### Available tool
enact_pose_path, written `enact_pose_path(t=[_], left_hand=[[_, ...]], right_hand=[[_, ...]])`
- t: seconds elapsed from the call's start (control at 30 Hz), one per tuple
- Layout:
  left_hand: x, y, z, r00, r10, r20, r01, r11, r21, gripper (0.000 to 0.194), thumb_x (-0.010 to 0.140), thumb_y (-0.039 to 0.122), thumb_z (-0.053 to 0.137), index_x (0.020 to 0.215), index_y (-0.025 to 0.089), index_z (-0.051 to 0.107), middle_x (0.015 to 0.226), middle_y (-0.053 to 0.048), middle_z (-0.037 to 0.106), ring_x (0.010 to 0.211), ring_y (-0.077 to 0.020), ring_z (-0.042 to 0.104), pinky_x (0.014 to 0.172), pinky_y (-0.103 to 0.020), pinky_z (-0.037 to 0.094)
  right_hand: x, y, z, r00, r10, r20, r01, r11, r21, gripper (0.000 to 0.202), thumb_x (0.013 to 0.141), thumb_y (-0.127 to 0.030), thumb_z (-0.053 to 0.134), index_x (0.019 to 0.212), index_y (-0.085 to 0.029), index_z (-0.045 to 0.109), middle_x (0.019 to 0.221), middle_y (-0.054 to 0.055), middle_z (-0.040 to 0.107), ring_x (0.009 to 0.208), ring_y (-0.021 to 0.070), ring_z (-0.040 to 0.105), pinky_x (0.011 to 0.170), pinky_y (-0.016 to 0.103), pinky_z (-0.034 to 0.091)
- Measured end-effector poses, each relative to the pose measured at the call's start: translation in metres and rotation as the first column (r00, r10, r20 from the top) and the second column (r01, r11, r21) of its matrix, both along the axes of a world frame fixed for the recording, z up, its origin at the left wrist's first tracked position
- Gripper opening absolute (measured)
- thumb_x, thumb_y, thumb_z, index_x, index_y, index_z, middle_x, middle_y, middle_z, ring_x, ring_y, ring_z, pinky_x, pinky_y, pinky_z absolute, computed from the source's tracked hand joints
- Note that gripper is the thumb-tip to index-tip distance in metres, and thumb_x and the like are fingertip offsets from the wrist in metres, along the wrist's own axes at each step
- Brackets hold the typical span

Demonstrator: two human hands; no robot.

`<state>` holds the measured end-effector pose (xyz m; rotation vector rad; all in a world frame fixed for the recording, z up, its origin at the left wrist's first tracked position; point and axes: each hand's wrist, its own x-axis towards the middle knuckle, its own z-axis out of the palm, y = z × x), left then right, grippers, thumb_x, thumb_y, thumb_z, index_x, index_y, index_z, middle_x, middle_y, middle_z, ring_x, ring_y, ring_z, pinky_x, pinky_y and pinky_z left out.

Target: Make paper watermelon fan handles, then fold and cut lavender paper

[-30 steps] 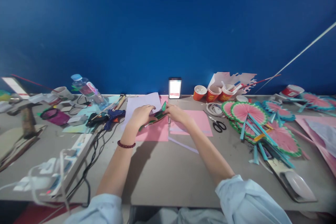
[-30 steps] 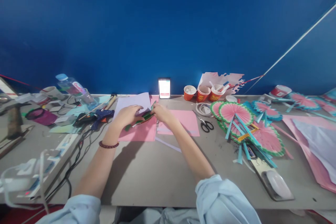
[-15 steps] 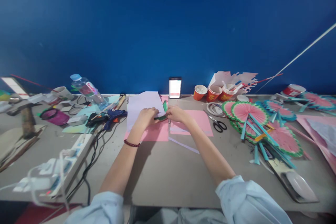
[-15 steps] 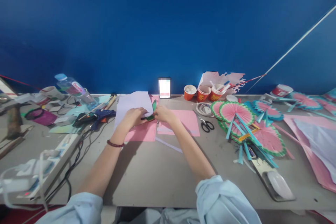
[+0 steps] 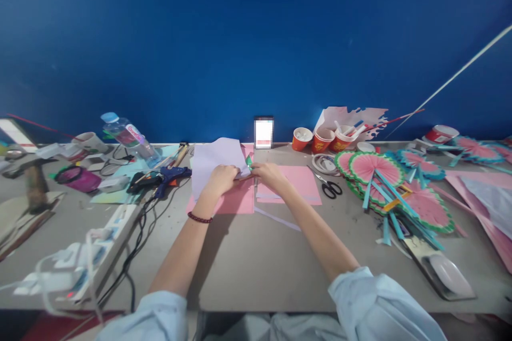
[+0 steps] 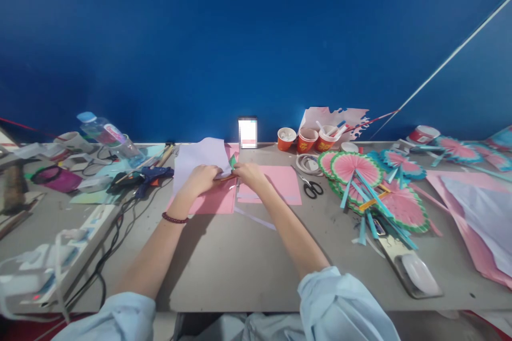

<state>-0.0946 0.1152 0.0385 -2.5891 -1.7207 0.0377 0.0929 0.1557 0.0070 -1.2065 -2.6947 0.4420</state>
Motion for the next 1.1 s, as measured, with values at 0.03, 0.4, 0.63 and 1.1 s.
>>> enact_pose_path(t=[0.03, 0.4, 0.63, 1.1], left_hand=[[-0.0006, 0.0004, 0.0002, 1.0, 0.005, 0.008, -0.005, 1.0, -0.006, 0.018, 0.085, 0.029, 0.051, 0.085, 0.018, 0.066, 0.089, -0.01, 0.07, 0.079, -0.0223, 0.065, 0.068, -0.029, 0.041], [-0.0071, 0.0066, -0.0018, 0.998, 0.029, 0.06, -0.028, 0.999, -0.03, 0.017, 0.084, 0.03, 0.05, 0.079, 0.021, 0.063, 0.089, -0.007, 0.071, 0.081, -0.024, 0.066, 0.064, -0.028, 0.041], [-0.0098, 0.0075, -0.0033, 0.997, 0.036, 0.074, -0.033, 0.999, -0.035, 0.015, 0.083, 0.029, 0.052, 0.085, 0.021, 0.065, 0.092, -0.007, 0.071, 0.085, -0.0246, 0.065, 0.066, -0.028, 0.041], [-0.0091, 0.0078, -0.0039, 0.996, 0.047, 0.07, -0.044, 0.998, -0.044, 0.017, 0.084, 0.031, 0.052, 0.086, 0.021, 0.066, 0.093, -0.008, 0.071, 0.086, -0.0249, 0.065, 0.067, -0.028, 0.042]], right_hand=[[0.0002, -0.0003, -0.0009, 1.0, 0.003, 0.002, -0.003, 1.0, 0.017, 0.022, 0.09, -0.017, 0.047, 0.094, -0.024, 0.067, 0.114, 0.004, 0.061, 0.096, 0.0168, 0.057, 0.067, 0.023, 0.035], [-0.0048, -0.0009, -0.0037, 0.999, 0.006, 0.05, -0.012, 0.99, 0.138, 0.018, 0.092, -0.016, 0.045, 0.096, -0.017, 0.063, 0.099, 0.007, 0.065, 0.086, 0.017, 0.057, 0.062, 0.025, 0.031], [-0.003, -0.0017, 0.0007, 0.998, 0.017, 0.058, -0.025, 0.99, 0.142, 0.02, 0.09, -0.01, 0.046, 0.095, -0.017, 0.064, 0.095, 0.007, 0.066, 0.083, 0.0165, 0.058, 0.061, 0.025, 0.03], [-0.0051, -0.0014, -0.0006, 0.999, 0.005, 0.047, -0.012, 0.99, 0.137, 0.018, 0.092, -0.015, 0.046, 0.096, -0.017, 0.063, 0.1, 0.007, 0.066, 0.087, 0.0167, 0.059, 0.063, 0.024, 0.032]])
